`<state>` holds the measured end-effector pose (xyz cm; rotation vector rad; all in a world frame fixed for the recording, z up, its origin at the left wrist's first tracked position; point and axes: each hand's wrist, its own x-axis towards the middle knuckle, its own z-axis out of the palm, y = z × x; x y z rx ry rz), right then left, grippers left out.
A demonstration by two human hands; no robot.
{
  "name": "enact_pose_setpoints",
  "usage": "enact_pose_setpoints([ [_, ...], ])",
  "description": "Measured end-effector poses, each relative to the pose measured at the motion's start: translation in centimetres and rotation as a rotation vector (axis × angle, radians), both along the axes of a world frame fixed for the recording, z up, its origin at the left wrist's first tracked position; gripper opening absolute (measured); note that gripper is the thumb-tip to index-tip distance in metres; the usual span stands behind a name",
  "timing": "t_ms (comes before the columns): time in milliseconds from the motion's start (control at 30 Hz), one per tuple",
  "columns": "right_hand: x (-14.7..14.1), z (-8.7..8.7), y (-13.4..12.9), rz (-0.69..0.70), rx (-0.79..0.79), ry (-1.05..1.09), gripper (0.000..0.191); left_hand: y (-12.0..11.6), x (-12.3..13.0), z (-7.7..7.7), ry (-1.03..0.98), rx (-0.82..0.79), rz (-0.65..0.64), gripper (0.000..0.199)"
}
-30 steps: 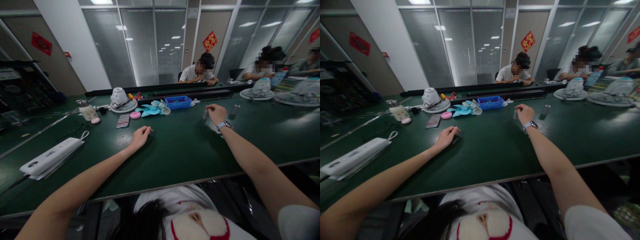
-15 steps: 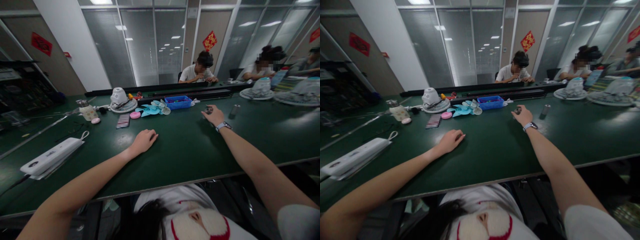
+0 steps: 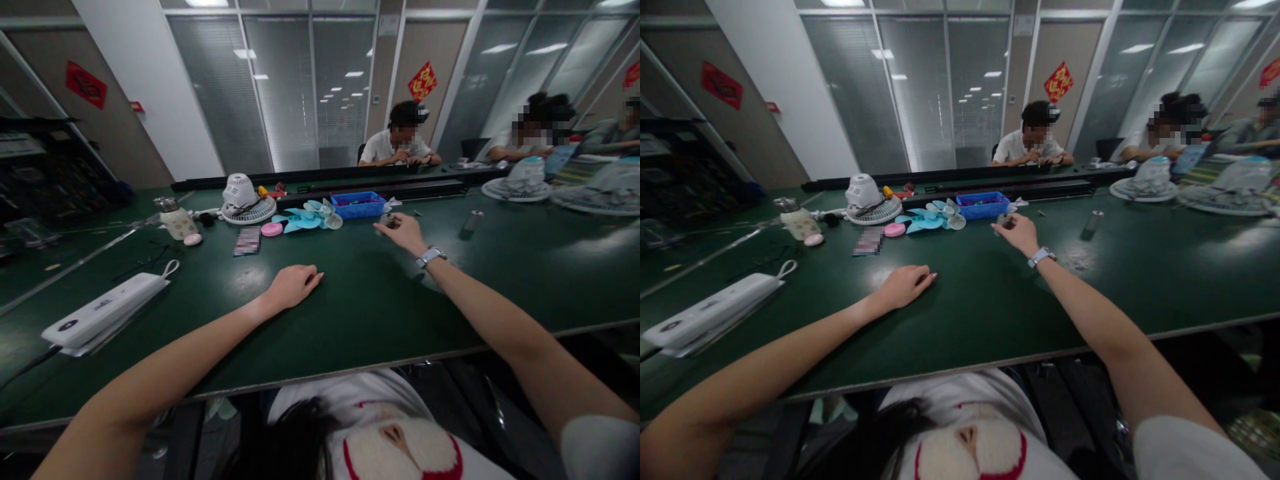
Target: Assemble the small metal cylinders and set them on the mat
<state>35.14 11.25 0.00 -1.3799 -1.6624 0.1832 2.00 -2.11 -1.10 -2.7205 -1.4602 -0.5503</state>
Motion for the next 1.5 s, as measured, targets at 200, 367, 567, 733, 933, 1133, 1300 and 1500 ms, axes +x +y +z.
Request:
enact_pose_setpoints([
  [200, -8.9, 0.1, -6.3, 0.585, -0.139, 0.041, 0.049, -0.7, 0.6, -0.1, -0.336, 0.128, 0.115, 0.033],
  [367, -11.7, -0.4, -10.0, 0.825, -0.191, 0.008, 0.042, -1.2, 0.9, 0.1, -0.489, 0.130, 0.026, 0.036],
  [567, -12.1, -0.9, -10.7, 0.799, -0.118, -0.050, 0.043, -0.7, 1.0, 0.2, -0.552, 0.078, 0.018, 0.028],
  [733, -12.3, -1.0, -10.8, 0.813, -0.140, -0.027, 0.038, -0.1, 1.7, 0.4, -0.709, -0.091, 0.090, 0.024],
  [933, -12.3, -1.0, -11.0, 0.804, -0.181, 0.001, 0.040, 0.3, 1.3, 2.1, -0.720, 0.070, 0.094, 0.026],
  [1133, -12.1, -0.9, -10.8, 0.834, -0.191, 0.032, 0.043, 1.9, -1.3, 0.1, -0.546, -0.041, 0.152, 0.024],
  [1300, -12.1, -1.3, -10.6, 0.870, -0.225, 0.059, 0.042, 2.0, -1.7, -0.9, -0.331, -0.077, 0.165, 0.023],
  [1500, -10.9, -0.2, -9.0, 0.764, -0.252, 0.140, 0.039, 1.7, -1.5, -0.3, -0.272, -0.076, 0.136, 0.025],
])
